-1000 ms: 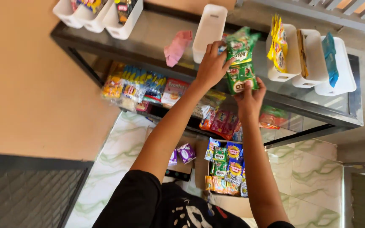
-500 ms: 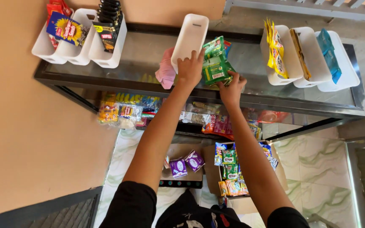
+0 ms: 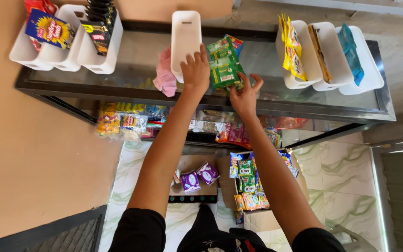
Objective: Organize and stock various snack packets into plastic bins on a glass shelf.
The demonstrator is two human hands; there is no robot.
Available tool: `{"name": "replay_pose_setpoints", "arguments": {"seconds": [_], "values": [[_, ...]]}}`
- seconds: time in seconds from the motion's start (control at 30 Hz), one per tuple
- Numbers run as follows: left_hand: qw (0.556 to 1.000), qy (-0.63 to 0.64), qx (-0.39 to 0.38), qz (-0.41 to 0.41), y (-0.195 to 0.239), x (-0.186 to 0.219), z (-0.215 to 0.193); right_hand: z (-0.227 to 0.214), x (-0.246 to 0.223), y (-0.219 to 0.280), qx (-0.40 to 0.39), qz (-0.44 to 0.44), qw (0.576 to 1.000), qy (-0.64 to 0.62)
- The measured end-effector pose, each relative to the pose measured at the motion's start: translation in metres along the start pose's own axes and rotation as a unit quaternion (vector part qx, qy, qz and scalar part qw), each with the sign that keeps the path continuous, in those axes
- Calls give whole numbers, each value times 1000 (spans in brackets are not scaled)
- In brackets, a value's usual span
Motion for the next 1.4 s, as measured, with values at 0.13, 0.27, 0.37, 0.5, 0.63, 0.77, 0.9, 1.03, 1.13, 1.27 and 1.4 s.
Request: {"name": "replay_pose_setpoints", "arguments": {"seconds": [0.13,0.27,0.37,0.5,0.63,0.77,0.9,1.03,1.13,1.27,1.4], "values": [[971,-96,216,28,42,29,-3,-26,-13,12,-46,22,994,-96],[962,-75,211,159,130,82,-13,-63,-17,62,-63,-31,987,-143],[967,36,177,179,178,125,20,-96,-3,113,-65,-42,990,-117],[973,138,64,172,239,195,94,-139,67,189,-123,2,987,-103],[971,149,-16,186,280,256,188,-175,163,249,-220,43,969,-107],[958,189,-154,153,331,311,259,-219,243,325,-317,140,936,-67],[915,298,-262,78,363,344,376,-241,326,396,-404,175,898,-11],[902,360,-231,50,388,356,460,-247,378,448,-443,185,876,-45],[545,731,-376,-165,400,352,458,-239,401,473,-463,170,869,-35],[326,878,-245,-253,420,346,504,-208,441,500,-487,123,865,5],[259,899,-203,-290,423,337,536,-156,462,518,-515,214,826,-87]]}}
Point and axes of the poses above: each hand's wrist, its own y-axis away from the middle knuckle, its own z-axis out of the palm, x = y × z, the point moved 1 cm from there along -y, towards the middle knuckle, and after that the axes turned 12 degrees about -x, right-handed, at the moved point
